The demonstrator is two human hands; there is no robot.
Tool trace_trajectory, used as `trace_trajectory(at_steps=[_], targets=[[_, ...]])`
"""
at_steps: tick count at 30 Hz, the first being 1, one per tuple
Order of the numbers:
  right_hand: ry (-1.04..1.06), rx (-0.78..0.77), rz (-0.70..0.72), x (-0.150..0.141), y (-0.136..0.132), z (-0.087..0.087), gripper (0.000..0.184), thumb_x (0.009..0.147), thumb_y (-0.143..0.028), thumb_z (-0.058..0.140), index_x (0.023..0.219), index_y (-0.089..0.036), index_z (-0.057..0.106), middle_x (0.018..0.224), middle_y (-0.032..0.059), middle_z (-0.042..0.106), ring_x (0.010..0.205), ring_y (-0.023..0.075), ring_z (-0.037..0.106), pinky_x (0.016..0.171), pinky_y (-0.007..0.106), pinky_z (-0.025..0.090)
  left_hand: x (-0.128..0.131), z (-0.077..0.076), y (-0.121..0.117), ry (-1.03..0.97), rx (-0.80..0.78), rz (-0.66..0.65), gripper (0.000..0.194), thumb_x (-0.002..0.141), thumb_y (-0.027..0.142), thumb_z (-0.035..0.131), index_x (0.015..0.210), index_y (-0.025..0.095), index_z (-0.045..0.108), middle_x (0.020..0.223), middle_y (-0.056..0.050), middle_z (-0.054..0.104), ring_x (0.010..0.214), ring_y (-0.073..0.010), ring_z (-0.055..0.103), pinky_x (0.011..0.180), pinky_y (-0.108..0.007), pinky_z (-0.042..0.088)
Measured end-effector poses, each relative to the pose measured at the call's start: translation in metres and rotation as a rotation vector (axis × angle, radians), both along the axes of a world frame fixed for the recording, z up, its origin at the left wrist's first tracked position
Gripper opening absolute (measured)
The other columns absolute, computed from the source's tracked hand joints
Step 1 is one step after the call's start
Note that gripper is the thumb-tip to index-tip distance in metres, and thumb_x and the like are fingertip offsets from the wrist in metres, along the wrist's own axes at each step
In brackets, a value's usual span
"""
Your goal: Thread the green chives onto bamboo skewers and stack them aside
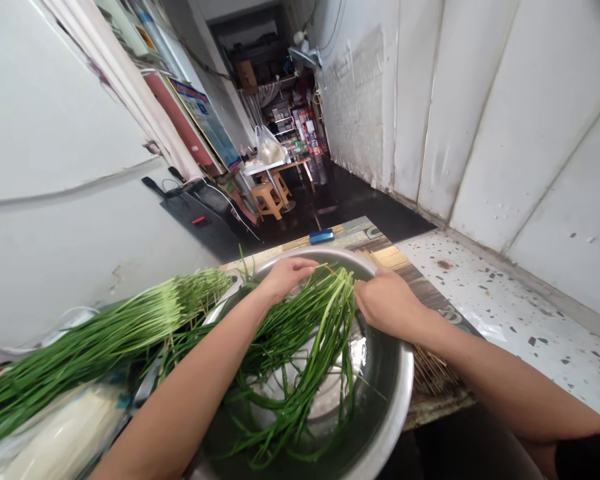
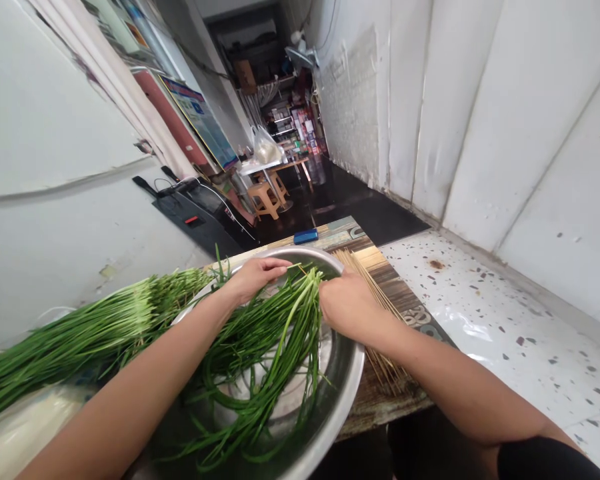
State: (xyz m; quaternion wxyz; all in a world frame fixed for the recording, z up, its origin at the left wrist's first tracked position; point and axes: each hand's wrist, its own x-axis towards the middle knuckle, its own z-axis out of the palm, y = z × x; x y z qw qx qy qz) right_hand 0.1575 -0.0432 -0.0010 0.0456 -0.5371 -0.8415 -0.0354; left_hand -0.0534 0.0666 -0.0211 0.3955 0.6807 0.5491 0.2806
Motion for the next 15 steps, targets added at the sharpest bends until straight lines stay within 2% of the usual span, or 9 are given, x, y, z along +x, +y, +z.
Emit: trace_trajectory(at_steps=[4,7,10,15], targets=[[0.053,0.039,0.010,0.003,0.001,-0.004,0.023,0.077,-0.010,0.043,0.070,-0.012,0.064,0.055,0.0063,0.059,0.048,0.0129,0.043,0.062,0.032,0.024,0.004,0.000,0.000,-0.087,0.035,0.088,0.037,0.067,0.031,0.068,0.099,0.013,0.071,0.073,-0.002,0.066,0.056,-0.0085,0.049,0.061,-0.024,0.040],[0.092,0.098,0.019,0.004,0.003,-0.007,0.025,0.079,-0.012,0.041,0.069,-0.013,0.064,0.053,0.0051,0.056,0.047,0.0122,0.040,0.062,0.031,0.024,0.007,0.001,-0.002,-0.204,0.012,0.064,0.034,0.071,0.029,0.066,0.099,0.010,0.069,0.066,-0.002,0.064,0.053,-0.0074,0.049,0.057,-0.023,0.040],[0.123,0.123,0.028,0.005,0.004,-0.009,0.024,0.080,-0.014,0.042,0.067,-0.013,0.063,0.053,0.0049,0.056,0.047,0.0117,0.040,0.062,0.031,0.024,0.010,0.003,-0.006,-0.326,-0.114,0.043,0.031,0.073,0.026,0.066,0.098,0.009,0.067,0.069,-0.004,0.065,0.056,-0.0080,0.054,0.055,-0.022,0.040],[0.115,0.147,0.005,0.005,0.003,-0.010,0.027,0.083,-0.017,0.040,0.068,-0.014,0.063,0.055,0.0062,0.058,0.048,0.0131,0.041,0.060,0.031,0.023,0.015,0.009,-0.012,-0.427,-0.278,0.107,0.020,0.074,0.015,0.067,0.092,0.008,0.066,0.072,-0.007,0.067,0.058,-0.0080,0.059,0.054,-0.020,0.042]])
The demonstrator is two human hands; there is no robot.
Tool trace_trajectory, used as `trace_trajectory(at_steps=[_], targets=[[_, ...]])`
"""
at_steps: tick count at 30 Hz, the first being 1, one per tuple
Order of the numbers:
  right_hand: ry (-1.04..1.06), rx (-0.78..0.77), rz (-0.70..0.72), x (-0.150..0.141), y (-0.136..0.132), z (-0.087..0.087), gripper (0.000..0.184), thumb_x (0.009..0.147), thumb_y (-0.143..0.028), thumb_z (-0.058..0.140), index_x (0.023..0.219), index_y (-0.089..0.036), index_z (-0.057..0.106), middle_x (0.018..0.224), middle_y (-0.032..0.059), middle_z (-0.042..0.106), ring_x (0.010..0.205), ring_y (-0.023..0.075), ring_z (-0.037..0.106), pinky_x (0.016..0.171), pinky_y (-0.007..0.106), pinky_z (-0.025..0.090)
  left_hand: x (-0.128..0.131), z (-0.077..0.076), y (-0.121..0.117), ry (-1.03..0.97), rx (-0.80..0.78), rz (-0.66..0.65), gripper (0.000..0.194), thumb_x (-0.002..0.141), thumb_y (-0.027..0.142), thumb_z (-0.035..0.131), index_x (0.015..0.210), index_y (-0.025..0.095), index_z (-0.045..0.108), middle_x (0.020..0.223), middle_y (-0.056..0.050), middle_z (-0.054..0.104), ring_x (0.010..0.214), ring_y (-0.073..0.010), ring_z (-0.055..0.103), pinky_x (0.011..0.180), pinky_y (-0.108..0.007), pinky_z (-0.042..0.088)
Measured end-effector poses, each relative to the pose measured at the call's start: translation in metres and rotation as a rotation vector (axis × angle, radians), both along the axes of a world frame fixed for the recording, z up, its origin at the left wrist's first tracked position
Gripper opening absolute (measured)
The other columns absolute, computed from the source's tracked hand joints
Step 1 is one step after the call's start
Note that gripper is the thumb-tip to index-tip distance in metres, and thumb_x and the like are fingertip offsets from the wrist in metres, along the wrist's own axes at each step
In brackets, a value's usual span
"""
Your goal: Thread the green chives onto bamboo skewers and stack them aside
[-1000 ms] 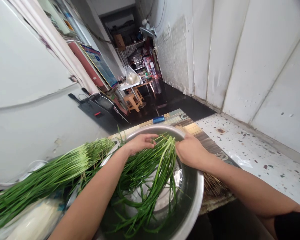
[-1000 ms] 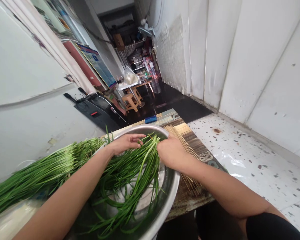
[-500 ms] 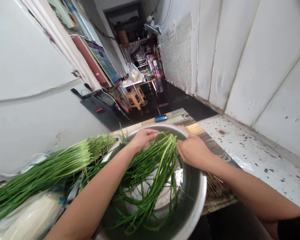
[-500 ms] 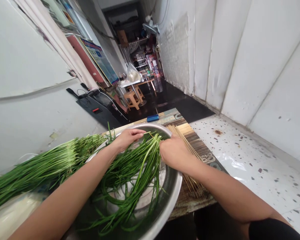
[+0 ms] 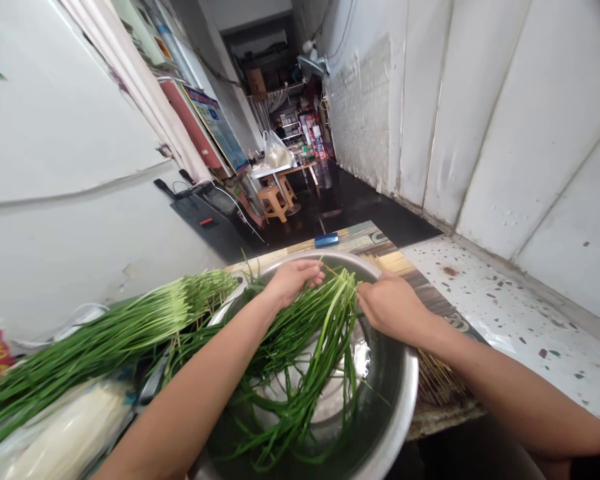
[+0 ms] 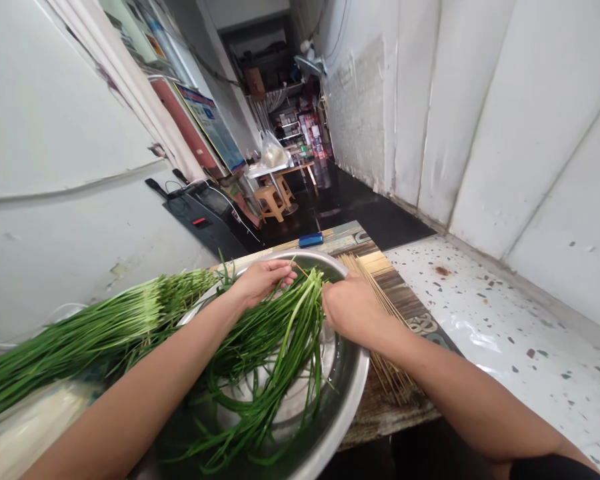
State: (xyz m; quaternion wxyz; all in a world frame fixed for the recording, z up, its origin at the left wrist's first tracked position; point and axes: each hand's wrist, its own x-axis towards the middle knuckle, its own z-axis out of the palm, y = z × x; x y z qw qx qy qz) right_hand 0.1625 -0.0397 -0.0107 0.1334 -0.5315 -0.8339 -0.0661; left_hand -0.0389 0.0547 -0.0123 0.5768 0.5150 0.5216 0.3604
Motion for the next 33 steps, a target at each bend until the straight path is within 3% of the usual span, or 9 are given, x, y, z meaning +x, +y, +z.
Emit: trace_trajectory(at_steps=[9,33], targets=[[-0.021,0.039,-0.004,0.000,-0.002,0.003,0.026,0.084,-0.019,0.041,0.067,-0.014,0.061,0.055,0.0077,0.059,0.048,0.0136,0.042,0.059,0.031,0.022,0.005,0.004,-0.004,-0.033,-0.127,0.011,0.012,0.078,0.015,0.065,0.088,0.008,0.066,0.080,-0.011,0.069,0.067,-0.0119,0.066,0.055,-0.019,0.047],[-0.045,0.056,0.003,0.001,-0.001,0.002,0.029,0.084,-0.018,0.038,0.066,-0.015,0.061,0.054,0.0071,0.058,0.048,0.0144,0.041,0.058,0.031,0.020,0.013,0.007,-0.009,-0.061,-0.137,0.062,0.012,0.082,0.009,0.059,0.091,0.006,0.066,0.074,-0.010,0.069,0.064,-0.0129,0.066,0.052,-0.020,0.046]])
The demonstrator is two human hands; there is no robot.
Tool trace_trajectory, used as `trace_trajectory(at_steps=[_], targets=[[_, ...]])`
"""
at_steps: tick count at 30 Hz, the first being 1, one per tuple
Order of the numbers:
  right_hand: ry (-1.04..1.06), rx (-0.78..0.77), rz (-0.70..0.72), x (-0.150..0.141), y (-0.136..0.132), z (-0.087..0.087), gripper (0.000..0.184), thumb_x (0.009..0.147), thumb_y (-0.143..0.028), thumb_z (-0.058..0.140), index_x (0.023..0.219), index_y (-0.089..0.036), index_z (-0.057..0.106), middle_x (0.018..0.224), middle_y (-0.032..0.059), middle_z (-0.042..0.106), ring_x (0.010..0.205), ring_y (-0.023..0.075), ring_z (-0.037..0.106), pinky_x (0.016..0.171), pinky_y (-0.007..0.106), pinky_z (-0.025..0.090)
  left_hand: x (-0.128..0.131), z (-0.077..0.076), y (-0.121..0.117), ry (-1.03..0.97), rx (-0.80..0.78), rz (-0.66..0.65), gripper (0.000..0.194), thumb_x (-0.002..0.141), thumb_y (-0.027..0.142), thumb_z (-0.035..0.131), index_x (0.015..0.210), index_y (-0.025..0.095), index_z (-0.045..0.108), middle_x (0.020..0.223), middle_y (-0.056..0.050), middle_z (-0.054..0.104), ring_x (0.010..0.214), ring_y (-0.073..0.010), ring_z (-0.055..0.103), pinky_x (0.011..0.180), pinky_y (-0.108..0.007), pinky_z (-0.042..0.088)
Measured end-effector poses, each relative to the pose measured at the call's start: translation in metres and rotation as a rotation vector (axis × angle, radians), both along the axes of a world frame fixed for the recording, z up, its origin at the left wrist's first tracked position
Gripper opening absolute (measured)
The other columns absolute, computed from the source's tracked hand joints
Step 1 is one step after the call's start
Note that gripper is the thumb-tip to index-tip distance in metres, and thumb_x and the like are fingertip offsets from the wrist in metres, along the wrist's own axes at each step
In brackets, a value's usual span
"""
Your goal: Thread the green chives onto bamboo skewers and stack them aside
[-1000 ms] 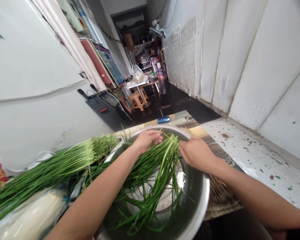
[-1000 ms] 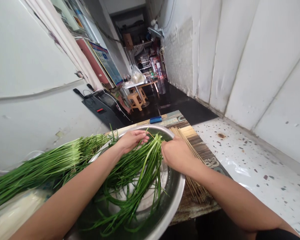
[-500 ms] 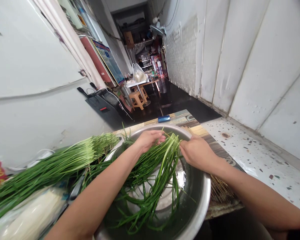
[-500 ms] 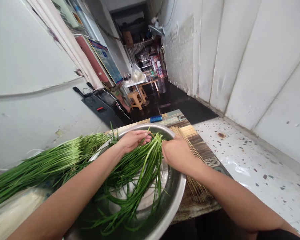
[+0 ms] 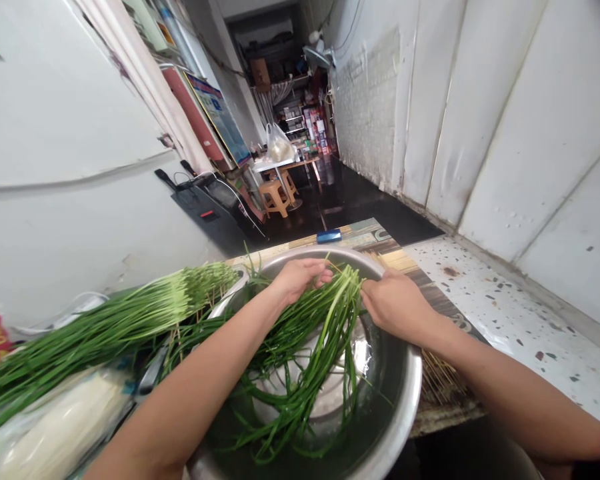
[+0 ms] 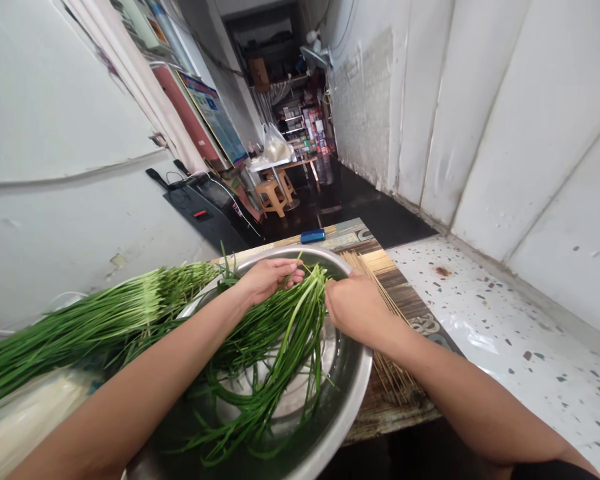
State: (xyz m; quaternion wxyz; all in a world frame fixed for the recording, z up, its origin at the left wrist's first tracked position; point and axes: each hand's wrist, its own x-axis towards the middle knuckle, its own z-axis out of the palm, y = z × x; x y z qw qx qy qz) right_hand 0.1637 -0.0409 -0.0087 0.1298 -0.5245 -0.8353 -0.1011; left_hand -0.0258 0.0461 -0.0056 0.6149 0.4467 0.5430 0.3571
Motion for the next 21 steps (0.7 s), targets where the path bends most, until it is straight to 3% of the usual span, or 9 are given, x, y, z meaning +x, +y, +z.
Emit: trace_trajectory(at_steps=[21], targets=[[-0.022,-0.020,-0.006,0.0003,0.0006,0.0001,0.027,0.083,-0.016,0.040,0.064,-0.015,0.059,0.052,0.0054,0.055,0.047,0.0128,0.033,0.059,0.031,0.019,0.0019,0.0004,-0.0022,0.017,-0.001,0.027,0.015,0.081,0.004,0.057,0.094,0.005,0.065,0.074,-0.010,0.069,0.062,-0.0120,0.066,0.051,-0.017,0.047]])
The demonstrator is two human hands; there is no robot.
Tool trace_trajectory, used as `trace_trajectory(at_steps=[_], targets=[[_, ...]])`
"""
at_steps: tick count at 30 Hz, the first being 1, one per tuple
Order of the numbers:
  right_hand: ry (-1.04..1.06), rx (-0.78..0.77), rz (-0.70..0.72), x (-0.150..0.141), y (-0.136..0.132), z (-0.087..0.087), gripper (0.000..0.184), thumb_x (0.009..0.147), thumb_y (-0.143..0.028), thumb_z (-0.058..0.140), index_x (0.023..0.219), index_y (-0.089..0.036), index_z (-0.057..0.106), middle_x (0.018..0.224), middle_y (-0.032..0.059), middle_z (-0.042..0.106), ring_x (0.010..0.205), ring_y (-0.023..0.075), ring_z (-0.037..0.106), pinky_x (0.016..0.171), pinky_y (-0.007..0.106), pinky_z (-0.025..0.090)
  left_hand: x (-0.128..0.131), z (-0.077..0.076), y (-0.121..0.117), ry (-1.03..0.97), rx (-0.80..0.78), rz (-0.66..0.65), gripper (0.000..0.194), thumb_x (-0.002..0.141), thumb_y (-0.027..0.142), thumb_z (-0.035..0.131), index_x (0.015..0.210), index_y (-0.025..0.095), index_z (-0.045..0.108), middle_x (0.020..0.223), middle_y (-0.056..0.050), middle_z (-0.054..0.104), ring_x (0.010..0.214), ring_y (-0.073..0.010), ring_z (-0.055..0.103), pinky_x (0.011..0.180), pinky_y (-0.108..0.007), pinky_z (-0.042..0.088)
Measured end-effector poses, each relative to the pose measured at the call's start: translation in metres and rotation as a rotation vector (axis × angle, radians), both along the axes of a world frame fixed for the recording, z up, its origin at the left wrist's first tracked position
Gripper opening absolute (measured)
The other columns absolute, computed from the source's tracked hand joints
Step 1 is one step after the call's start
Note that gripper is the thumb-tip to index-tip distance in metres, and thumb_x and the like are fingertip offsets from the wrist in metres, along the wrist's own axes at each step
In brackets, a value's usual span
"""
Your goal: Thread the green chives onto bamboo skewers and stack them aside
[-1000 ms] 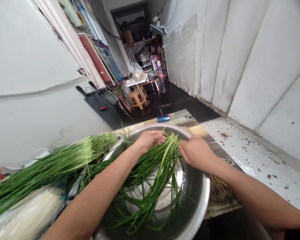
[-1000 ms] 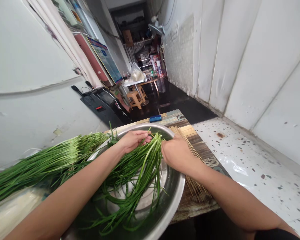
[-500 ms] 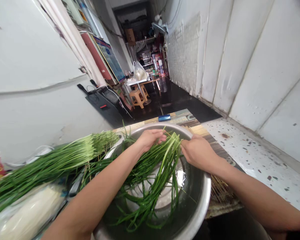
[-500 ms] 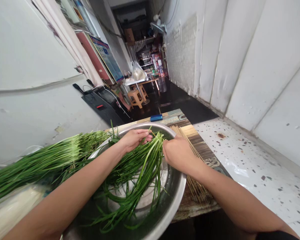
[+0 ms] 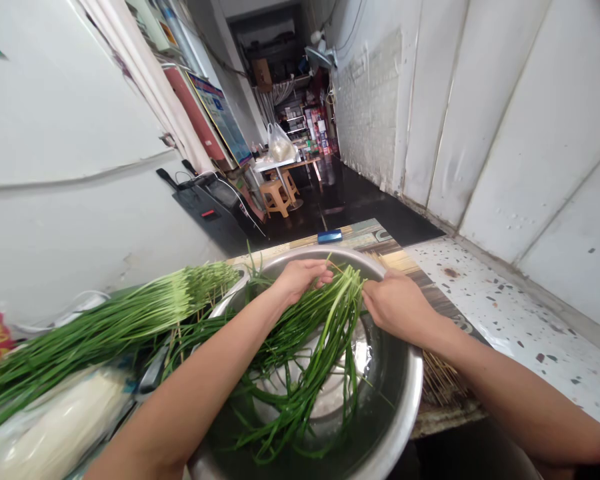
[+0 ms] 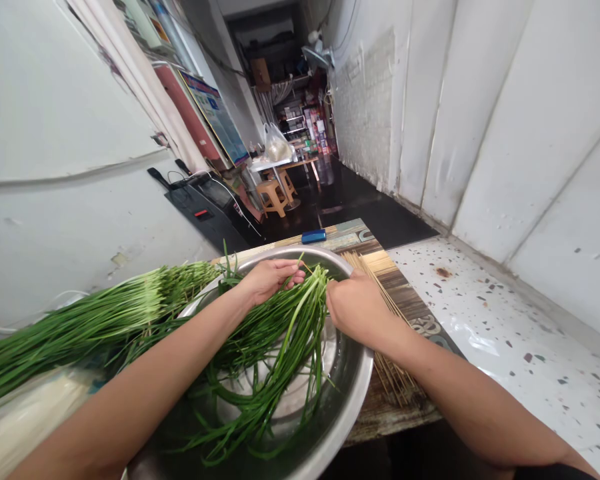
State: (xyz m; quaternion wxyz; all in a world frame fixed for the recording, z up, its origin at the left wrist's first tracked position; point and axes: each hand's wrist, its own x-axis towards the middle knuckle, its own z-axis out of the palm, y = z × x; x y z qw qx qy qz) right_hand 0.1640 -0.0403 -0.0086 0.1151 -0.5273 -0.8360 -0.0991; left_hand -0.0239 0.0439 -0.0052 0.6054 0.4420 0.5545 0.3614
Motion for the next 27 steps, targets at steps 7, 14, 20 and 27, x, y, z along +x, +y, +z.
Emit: trace_trajectory(at_steps=[7,14,20,27], targets=[[0.001,-0.010,0.002,0.000,0.000,-0.001,0.027,0.082,-0.016,0.039,0.064,-0.015,0.059,0.052,0.0049,0.055,0.046,0.0126,0.033,0.059,0.031,0.019,-0.002,-0.002,0.002,0.010,0.004,-0.006,0.015,0.081,0.005,0.058,0.094,0.005,0.065,0.076,-0.011,0.069,0.064,-0.0124,0.067,0.051,-0.018,0.047],[0.029,0.020,0.015,0.001,0.001,-0.003,0.028,0.082,-0.016,0.039,0.061,-0.015,0.058,0.052,0.0057,0.056,0.046,0.0124,0.035,0.058,0.031,0.019,-0.002,-0.004,0.002,0.015,0.022,-0.017,0.016,0.081,0.005,0.058,0.095,0.005,0.066,0.077,-0.011,0.069,0.065,-0.0125,0.067,0.053,-0.018,0.047],[0.012,-0.012,0.035,0.000,0.000,0.000,0.025,0.080,-0.014,0.040,0.065,-0.013,0.060,0.053,0.0071,0.057,0.046,0.0127,0.039,0.058,0.032,0.020,-0.002,-0.009,0.004,0.038,0.067,-0.033,0.016,0.079,0.006,0.060,0.094,0.006,0.067,0.076,-0.010,0.069,0.064,-0.0120,0.066,0.054,-0.018,0.047],[-0.018,-0.055,0.015,0.000,0.000,0.000,0.024,0.080,-0.013,0.040,0.069,-0.014,0.061,0.056,0.0076,0.060,0.048,0.0138,0.042,0.059,0.031,0.021,-0.002,-0.011,0.002,0.038,0.073,-0.064,0.019,0.076,0.009,0.064,0.094,0.007,0.069,0.074,-0.010,0.070,0.064,-0.0118,0.064,0.056,-0.021,0.047]])
